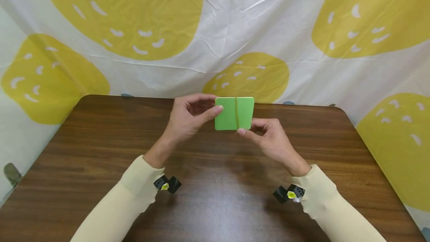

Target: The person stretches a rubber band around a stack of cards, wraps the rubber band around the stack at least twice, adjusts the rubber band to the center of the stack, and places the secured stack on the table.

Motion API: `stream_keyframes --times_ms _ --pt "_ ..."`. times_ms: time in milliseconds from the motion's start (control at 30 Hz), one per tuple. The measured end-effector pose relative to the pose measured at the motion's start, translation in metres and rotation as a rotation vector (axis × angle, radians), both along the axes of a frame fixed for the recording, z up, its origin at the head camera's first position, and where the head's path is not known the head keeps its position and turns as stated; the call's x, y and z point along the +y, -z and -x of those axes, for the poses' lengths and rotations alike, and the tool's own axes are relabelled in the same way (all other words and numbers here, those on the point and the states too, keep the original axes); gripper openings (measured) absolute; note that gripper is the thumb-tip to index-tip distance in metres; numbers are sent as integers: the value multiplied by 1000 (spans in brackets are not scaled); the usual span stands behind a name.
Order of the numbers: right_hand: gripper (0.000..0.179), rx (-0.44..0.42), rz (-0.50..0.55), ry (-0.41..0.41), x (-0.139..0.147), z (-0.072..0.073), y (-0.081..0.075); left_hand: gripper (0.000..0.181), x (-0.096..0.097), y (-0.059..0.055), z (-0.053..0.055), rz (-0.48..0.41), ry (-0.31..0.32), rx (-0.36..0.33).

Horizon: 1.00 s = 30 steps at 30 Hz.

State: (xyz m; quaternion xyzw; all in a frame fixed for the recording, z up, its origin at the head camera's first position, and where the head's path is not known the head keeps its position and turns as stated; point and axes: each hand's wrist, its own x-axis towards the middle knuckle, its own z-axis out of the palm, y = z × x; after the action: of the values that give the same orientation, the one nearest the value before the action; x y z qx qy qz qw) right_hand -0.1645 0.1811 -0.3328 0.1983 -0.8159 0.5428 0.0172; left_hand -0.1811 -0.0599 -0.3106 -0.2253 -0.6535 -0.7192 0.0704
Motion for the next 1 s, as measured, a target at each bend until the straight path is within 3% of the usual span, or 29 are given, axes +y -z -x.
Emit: stream_keyframes --times_ms 167,400,733,1000 --pt "13 15 -1 35 1 2 -3 22 -4 9 -1 94 29 -91" --pt "16 13 26 62 1 3 -6 12 -6 20 -4 270 50 -41" --pt "13 0 17 38 -1 3 -6 9 -2 23 -5 239 50 -31" --pt "18 -56 61 -67 -3 1 -9 7 1 24 -7 219 11 78"
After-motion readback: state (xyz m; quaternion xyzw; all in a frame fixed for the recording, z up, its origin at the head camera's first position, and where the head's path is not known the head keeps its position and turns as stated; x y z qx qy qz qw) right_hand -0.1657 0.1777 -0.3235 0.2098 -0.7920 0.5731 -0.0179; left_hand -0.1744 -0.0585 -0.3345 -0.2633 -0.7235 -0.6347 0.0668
